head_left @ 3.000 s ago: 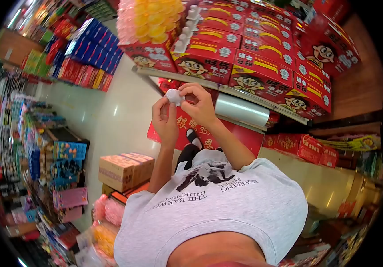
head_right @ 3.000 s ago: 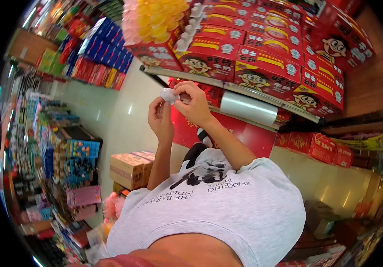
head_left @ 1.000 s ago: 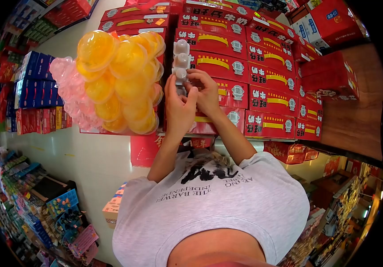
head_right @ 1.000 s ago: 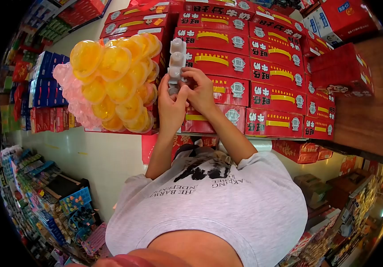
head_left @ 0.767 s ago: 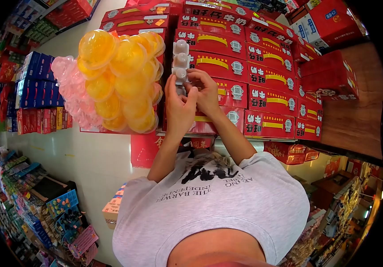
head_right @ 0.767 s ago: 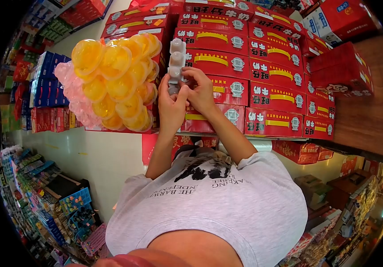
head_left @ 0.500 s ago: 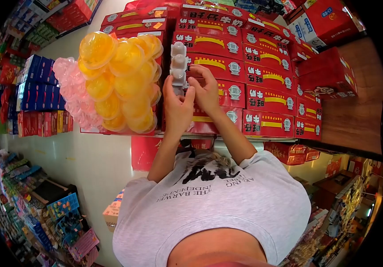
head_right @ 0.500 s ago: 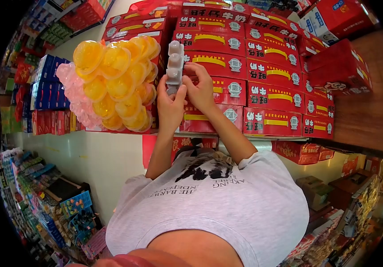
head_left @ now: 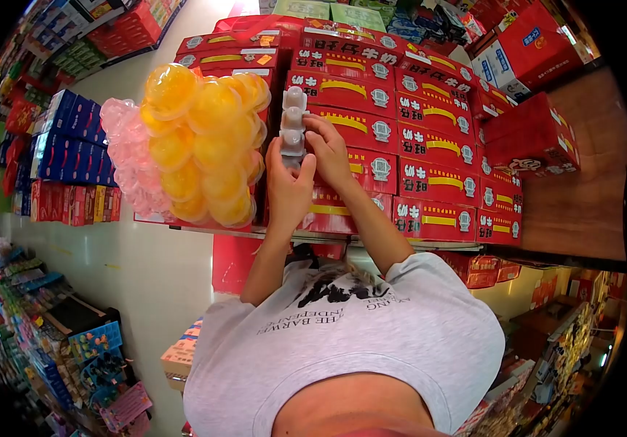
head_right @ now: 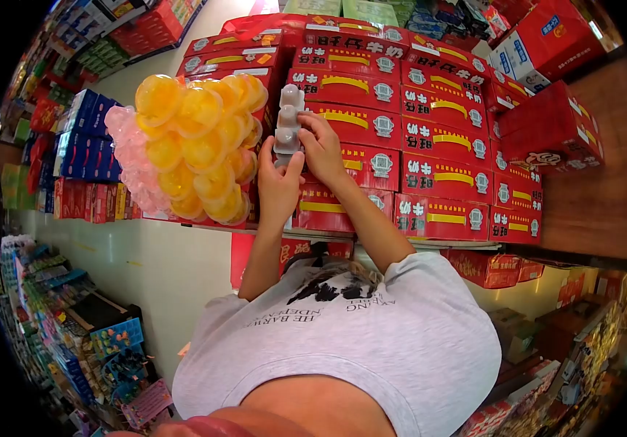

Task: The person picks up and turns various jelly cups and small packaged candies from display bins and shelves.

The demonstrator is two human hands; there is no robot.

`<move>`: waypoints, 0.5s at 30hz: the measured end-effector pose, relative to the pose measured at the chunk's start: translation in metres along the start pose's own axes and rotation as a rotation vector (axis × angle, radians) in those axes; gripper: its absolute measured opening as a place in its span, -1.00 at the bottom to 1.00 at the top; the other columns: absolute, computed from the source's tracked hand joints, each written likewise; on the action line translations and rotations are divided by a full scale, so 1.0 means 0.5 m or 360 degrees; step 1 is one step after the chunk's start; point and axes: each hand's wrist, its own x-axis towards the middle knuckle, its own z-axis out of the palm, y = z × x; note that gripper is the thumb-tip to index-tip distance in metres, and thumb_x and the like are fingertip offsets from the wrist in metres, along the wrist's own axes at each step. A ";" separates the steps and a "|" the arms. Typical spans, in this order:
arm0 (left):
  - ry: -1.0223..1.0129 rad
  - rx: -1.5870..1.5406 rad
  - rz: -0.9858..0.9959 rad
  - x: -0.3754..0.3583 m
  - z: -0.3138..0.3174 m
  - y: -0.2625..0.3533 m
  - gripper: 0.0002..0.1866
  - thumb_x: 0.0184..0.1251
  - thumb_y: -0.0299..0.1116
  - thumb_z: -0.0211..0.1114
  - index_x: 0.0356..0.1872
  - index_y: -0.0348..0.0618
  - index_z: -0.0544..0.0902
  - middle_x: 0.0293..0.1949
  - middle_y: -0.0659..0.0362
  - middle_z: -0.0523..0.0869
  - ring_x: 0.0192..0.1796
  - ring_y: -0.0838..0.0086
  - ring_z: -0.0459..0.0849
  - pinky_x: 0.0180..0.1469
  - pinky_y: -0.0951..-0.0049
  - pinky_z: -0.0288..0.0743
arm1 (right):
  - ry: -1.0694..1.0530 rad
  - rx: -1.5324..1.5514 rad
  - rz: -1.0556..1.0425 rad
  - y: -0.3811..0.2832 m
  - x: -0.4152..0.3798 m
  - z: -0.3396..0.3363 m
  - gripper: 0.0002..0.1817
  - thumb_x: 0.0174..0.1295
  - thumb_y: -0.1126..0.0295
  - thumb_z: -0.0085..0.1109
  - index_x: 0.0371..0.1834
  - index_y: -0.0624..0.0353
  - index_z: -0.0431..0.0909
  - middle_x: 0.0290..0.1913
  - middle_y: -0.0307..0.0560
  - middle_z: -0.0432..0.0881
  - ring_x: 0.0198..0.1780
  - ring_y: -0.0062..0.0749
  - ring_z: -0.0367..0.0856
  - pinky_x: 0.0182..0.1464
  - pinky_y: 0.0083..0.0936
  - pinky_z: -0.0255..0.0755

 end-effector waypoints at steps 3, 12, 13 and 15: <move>0.0005 -0.0022 0.0015 0.001 0.002 -0.009 -0.29 0.41 -0.31 0.29 0.45 -0.31 0.15 -0.07 0.08 0.61 -0.40 0.63 0.58 -0.46 0.64 0.44 | -0.0011 0.0009 -0.0012 0.005 0.000 -0.001 -0.62 0.32 0.43 0.00 0.14 0.40 0.54 0.28 0.04 0.51 0.34 -0.27 0.43 0.38 -0.42 0.26; 0.0023 0.0065 -0.0034 -0.005 0.003 -0.012 -0.30 0.41 -0.29 0.30 0.45 -0.27 0.17 -0.21 0.13 0.64 -0.47 0.66 0.56 -0.57 0.66 0.34 | 0.0020 0.0065 -0.0079 0.015 -0.001 -0.002 -0.64 0.31 0.43 0.04 0.09 0.42 0.55 0.25 0.08 0.54 0.20 -0.27 0.55 0.21 -0.45 0.41; 0.0024 0.0073 -0.0032 -0.007 0.004 -0.010 -0.30 0.40 -0.29 0.30 0.45 -0.27 0.17 -0.22 0.13 0.64 -0.47 0.66 0.56 -0.57 0.66 0.34 | 0.0021 0.0069 -0.0081 0.016 -0.001 -0.002 -0.64 0.31 0.43 0.04 0.09 0.42 0.55 0.25 0.08 0.54 0.20 -0.27 0.55 0.21 -0.45 0.41; 0.0035 0.0066 -0.0023 -0.012 0.006 -0.003 -0.29 0.41 -0.30 0.30 0.45 -0.28 0.16 -0.22 0.14 0.64 -0.46 0.65 0.56 -0.55 0.66 0.36 | 0.0013 0.0080 -0.0092 0.020 -0.002 -0.003 -0.65 0.31 0.43 0.04 0.08 0.41 0.56 0.25 0.08 0.54 0.19 -0.27 0.56 0.21 -0.44 0.41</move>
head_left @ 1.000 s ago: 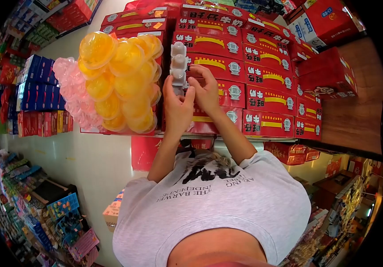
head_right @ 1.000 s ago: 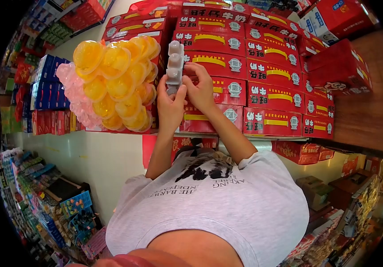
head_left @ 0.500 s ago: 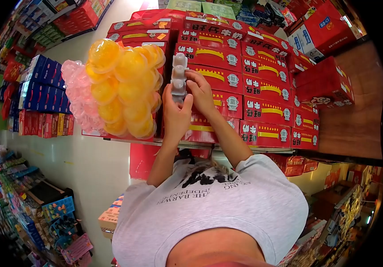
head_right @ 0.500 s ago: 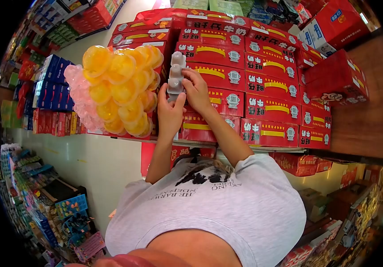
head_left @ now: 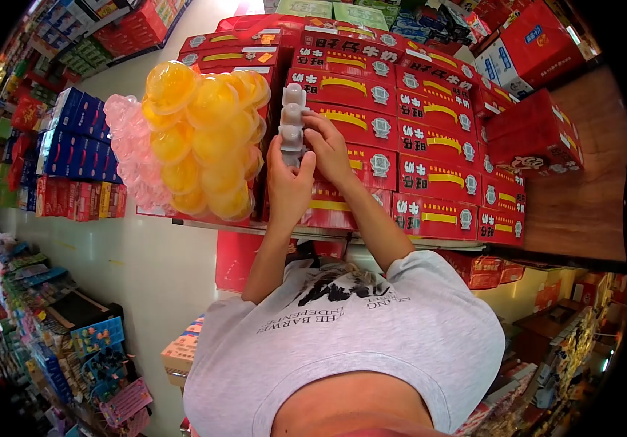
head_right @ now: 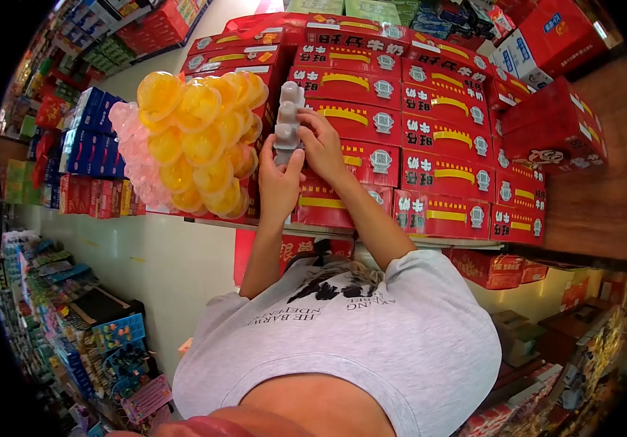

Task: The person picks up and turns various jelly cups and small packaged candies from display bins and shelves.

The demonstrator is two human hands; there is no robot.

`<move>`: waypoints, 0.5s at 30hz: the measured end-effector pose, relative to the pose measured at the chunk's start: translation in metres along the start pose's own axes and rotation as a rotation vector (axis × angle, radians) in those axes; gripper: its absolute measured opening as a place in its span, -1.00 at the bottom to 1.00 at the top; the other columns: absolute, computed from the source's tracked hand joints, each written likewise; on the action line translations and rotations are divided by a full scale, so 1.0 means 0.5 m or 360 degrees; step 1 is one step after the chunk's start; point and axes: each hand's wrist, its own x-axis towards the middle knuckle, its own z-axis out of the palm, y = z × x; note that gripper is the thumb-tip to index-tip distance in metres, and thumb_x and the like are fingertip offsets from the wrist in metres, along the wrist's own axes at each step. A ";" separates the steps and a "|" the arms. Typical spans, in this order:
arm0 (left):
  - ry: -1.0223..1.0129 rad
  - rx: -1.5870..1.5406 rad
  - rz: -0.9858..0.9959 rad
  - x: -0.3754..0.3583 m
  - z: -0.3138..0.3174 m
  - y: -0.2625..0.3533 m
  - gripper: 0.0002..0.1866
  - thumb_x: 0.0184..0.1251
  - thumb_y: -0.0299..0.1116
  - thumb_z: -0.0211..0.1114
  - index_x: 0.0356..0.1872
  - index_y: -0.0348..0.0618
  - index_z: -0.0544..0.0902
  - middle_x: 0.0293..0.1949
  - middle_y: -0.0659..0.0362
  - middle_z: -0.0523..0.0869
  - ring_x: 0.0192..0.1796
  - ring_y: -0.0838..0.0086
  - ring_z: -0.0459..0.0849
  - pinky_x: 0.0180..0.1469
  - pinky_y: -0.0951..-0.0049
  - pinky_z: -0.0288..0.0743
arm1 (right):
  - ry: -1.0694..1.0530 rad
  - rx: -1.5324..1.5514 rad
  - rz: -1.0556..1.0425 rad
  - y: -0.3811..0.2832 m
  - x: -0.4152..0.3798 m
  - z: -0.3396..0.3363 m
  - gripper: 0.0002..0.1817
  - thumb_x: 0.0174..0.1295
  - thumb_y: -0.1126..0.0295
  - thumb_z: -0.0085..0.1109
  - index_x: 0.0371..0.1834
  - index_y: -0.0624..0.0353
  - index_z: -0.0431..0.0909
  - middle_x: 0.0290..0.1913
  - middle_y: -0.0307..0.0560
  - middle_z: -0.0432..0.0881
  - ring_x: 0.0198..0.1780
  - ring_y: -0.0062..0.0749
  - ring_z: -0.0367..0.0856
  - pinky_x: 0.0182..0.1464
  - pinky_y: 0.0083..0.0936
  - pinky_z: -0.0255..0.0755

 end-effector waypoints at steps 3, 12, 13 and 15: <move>0.0037 0.0025 0.0086 -0.012 0.004 0.011 -0.28 0.41 -0.32 0.28 0.46 -0.31 0.13 -0.17 0.12 0.63 -0.45 0.65 0.57 -0.49 0.64 0.41 | 0.0015 0.0001 -0.0010 0.002 0.000 0.000 -0.66 0.29 0.44 0.06 0.06 0.41 0.57 0.24 0.08 0.55 0.18 -0.27 0.56 0.22 -0.43 0.41; 0.0062 0.0250 0.0351 -0.145 -0.003 0.061 -0.24 0.37 -0.46 0.27 0.49 -0.38 0.08 0.27 -0.02 0.45 -0.41 0.65 0.56 -0.39 0.63 0.46 | 0.0354 0.0027 -0.0020 0.001 -0.001 0.000 -0.77 0.23 0.56 0.05 -0.09 0.33 0.61 0.02 0.01 0.64 -0.02 -0.36 0.63 -0.02 -0.50 0.53; 0.0070 0.0210 0.0316 -0.167 -0.006 0.065 -0.25 0.38 -0.46 0.27 0.49 -0.38 0.08 0.22 -0.01 0.49 -0.42 0.66 0.56 -0.40 0.63 0.45 | 0.0392 0.0030 -0.0038 -0.009 -0.006 -0.001 -0.79 0.21 0.56 0.07 -0.12 0.32 0.61 -0.03 -0.02 0.63 -0.07 -0.37 0.62 -0.06 -0.50 0.52; 0.0101 0.0145 0.0247 -0.214 -0.018 0.060 -0.26 0.39 -0.47 0.26 0.49 -0.38 0.09 0.10 0.01 0.55 -0.43 0.68 0.54 -0.41 0.64 0.43 | 0.0453 -0.0086 -0.0272 -0.031 -0.024 -0.001 -0.80 0.21 0.56 0.07 -0.12 0.30 0.60 -0.03 -0.02 0.62 -0.09 -0.37 0.61 -0.10 -0.51 0.51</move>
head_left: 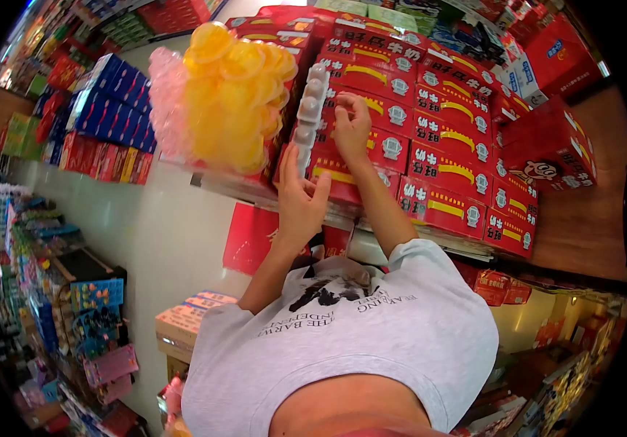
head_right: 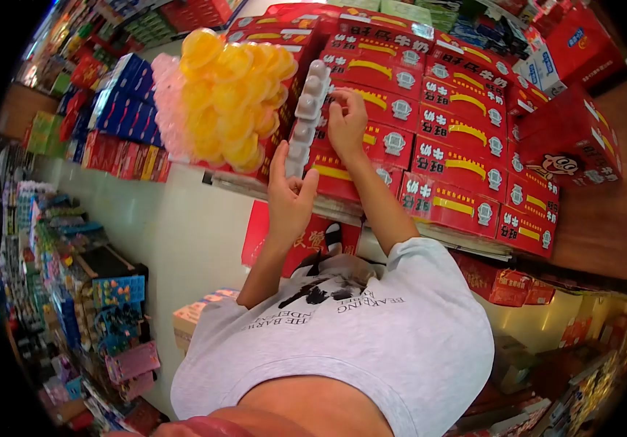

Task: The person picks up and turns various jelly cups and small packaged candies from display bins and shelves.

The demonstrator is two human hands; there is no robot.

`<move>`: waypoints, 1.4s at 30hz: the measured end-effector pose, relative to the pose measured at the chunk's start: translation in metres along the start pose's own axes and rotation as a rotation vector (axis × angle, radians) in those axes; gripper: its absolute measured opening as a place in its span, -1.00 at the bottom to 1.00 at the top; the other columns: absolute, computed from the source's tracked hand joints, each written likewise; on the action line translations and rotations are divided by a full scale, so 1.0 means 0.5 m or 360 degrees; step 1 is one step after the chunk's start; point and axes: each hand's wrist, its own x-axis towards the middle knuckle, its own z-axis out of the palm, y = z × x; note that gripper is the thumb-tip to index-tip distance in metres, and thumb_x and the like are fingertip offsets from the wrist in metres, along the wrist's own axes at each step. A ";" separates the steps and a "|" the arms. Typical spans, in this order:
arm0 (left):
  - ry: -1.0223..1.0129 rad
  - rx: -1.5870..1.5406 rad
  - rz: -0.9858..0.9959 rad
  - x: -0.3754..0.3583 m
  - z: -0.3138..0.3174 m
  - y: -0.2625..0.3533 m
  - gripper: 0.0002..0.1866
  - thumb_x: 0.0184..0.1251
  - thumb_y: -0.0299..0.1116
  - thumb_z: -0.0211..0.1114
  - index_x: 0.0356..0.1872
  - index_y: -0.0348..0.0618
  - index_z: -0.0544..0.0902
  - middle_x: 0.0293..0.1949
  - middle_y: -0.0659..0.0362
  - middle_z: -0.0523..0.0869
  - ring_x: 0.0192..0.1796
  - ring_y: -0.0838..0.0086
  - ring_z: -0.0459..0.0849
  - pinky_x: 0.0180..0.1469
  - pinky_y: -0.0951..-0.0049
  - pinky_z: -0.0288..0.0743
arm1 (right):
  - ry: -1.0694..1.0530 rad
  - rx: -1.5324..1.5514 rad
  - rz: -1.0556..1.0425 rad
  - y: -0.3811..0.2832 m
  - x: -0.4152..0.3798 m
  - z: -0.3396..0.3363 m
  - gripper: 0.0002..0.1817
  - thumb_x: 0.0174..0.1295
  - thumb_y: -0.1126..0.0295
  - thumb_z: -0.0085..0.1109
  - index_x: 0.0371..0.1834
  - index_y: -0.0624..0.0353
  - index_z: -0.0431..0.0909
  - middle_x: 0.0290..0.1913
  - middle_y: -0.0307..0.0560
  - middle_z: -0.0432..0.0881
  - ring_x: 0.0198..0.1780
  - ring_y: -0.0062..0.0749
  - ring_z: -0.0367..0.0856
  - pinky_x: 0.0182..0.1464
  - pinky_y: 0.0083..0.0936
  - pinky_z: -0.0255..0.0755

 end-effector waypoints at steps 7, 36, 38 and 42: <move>0.0271 0.0112 -0.0242 -0.217 -0.053 0.016 -0.32 0.43 -0.40 0.23 0.48 -0.29 0.14 -0.43 0.21 0.64 -0.50 0.69 0.52 -0.44 0.65 0.38 | -0.0436 0.0343 0.0056 -0.144 -0.220 -0.032 -0.82 0.17 0.59 0.13 -0.16 0.27 0.59 -0.14 -0.07 0.62 -0.20 -0.41 0.61 -0.16 -0.49 0.51; 0.2221 0.0096 -0.0341 -1.251 -0.381 0.058 -0.32 0.16 -0.60 0.13 0.39 -0.28 0.27 -0.03 0.10 0.60 -0.41 0.58 0.59 -0.36 0.54 0.48 | -0.3007 0.0678 0.0230 -0.673 -1.312 0.005 -0.82 0.36 0.46 0.12 -0.09 0.33 0.60 -0.26 -0.08 0.69 -0.26 -0.50 0.64 -0.15 -0.54 0.54; 0.2344 0.0078 -0.0348 -1.340 -0.413 0.048 -0.32 0.14 -0.60 0.13 0.39 -0.27 0.28 -0.05 0.11 0.59 -0.41 0.59 0.58 -0.37 0.55 0.47 | -0.3184 0.0703 0.0279 -0.700 -1.411 0.001 -0.82 0.36 0.45 0.12 -0.09 0.33 0.60 -0.25 -0.06 0.69 -0.24 -0.47 0.65 -0.14 -0.51 0.54; 0.2627 -0.0162 -0.0293 -1.503 -0.464 0.005 -0.31 0.11 -0.58 0.17 0.37 -0.32 0.30 -0.05 0.08 0.59 -0.37 0.56 0.56 -0.33 0.53 0.47 | -0.3478 0.0802 0.0086 -0.738 -1.606 -0.009 -0.80 0.34 0.43 0.14 -0.08 0.32 0.61 -0.20 0.01 0.68 -0.21 -0.35 0.67 -0.13 -0.43 0.53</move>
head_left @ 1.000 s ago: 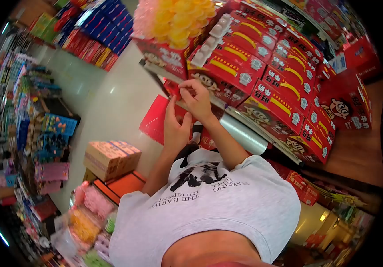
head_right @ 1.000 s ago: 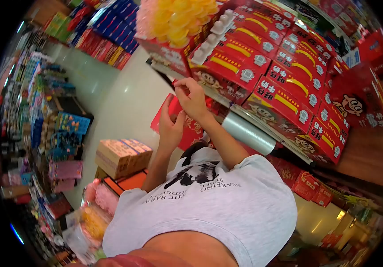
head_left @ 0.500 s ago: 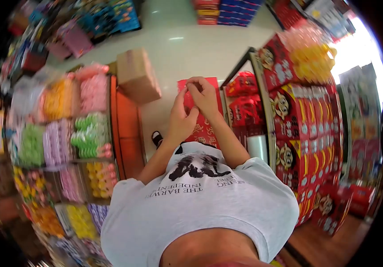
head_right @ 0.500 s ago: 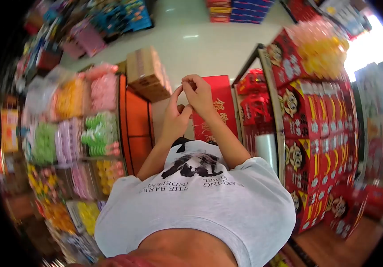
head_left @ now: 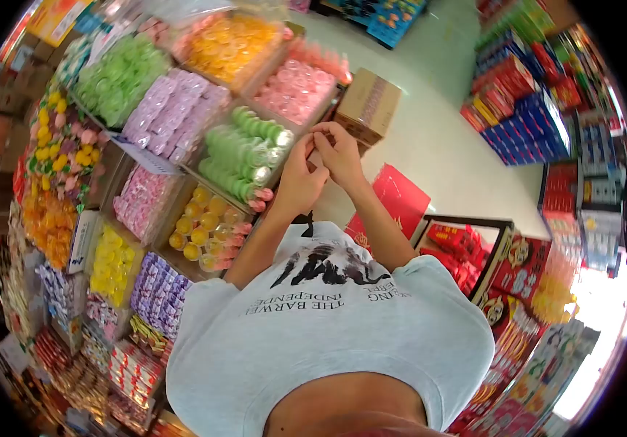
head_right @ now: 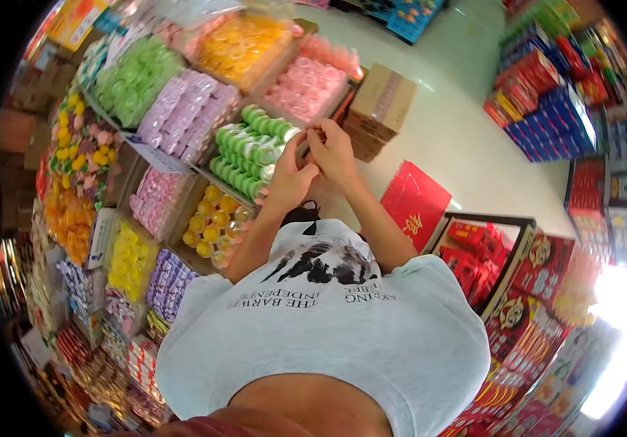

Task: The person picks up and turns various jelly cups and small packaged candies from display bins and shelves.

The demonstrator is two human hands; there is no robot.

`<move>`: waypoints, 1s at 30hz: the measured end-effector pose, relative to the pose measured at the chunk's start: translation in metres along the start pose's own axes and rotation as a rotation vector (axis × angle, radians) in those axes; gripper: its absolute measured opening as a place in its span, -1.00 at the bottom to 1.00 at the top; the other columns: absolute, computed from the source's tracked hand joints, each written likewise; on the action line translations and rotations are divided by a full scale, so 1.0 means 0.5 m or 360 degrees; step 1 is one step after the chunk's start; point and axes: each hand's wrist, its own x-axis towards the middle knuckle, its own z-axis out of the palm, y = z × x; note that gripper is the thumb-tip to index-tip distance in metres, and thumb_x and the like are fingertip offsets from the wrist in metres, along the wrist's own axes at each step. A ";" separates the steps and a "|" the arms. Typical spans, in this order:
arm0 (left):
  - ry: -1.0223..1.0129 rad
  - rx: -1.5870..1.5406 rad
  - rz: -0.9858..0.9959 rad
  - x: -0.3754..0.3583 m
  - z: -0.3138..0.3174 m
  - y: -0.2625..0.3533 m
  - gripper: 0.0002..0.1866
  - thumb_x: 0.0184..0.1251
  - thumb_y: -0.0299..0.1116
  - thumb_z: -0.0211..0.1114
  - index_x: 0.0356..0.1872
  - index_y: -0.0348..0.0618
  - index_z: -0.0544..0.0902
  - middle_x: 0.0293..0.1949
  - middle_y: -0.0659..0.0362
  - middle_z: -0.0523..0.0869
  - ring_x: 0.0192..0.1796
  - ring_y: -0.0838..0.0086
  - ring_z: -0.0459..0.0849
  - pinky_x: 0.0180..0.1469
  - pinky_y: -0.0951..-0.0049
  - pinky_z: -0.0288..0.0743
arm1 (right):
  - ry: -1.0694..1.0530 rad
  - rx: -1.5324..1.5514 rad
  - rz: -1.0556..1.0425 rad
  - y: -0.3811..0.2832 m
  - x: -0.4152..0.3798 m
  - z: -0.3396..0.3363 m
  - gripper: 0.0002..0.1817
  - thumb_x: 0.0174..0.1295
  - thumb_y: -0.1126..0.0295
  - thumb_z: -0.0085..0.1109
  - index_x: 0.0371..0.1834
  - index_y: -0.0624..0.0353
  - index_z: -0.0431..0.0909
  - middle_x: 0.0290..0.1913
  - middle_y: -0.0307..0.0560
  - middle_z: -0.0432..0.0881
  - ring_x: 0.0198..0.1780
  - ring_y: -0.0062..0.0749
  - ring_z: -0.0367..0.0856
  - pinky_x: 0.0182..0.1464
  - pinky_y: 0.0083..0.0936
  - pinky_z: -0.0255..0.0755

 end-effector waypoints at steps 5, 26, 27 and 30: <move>0.0306 -0.0084 -0.0290 0.032 -0.184 0.013 -0.34 0.12 -0.56 0.16 0.36 -0.25 0.33 -0.17 0.11 0.66 -0.39 0.56 0.59 -0.37 0.56 0.46 | -0.0427 -0.0190 0.0004 -0.033 0.091 0.184 -0.78 0.33 0.42 0.14 -0.07 0.31 0.61 -0.19 0.07 0.68 -0.22 -0.27 0.68 -0.18 -0.38 0.54; 0.2167 -0.1020 -0.0112 0.237 -0.642 -0.161 -0.13 0.26 -0.40 0.22 0.52 -0.38 -0.05 0.38 -0.20 0.29 0.29 0.16 0.47 0.24 0.25 0.44 | -0.1274 -0.0171 0.0290 0.112 0.295 0.817 -0.63 0.21 0.38 0.16 0.05 0.33 0.63 -0.07 0.10 0.72 -0.09 -0.26 0.70 -0.02 -0.36 0.57; 0.2157 -0.1027 -0.0099 0.238 -0.649 -0.163 -0.10 0.27 -0.34 0.25 0.54 -0.32 -0.07 0.33 -0.16 0.36 0.21 0.15 0.55 0.15 0.23 0.52 | -0.1293 -0.0164 0.0286 0.122 0.294 0.826 -0.64 0.21 0.42 0.16 0.04 0.37 0.63 -0.06 0.11 0.71 -0.07 -0.32 0.68 -0.02 -0.39 0.56; 0.2203 -0.0933 -0.0043 0.241 -0.646 -0.165 -0.12 0.28 -0.34 0.25 0.53 -0.37 -0.03 0.32 -0.17 0.37 0.21 0.14 0.55 0.15 0.24 0.52 | -0.1276 -0.0121 0.0177 0.148 0.292 0.836 -0.66 0.17 0.44 0.20 0.00 0.35 0.65 -0.07 0.11 0.72 -0.08 -0.32 0.69 -0.03 -0.40 0.56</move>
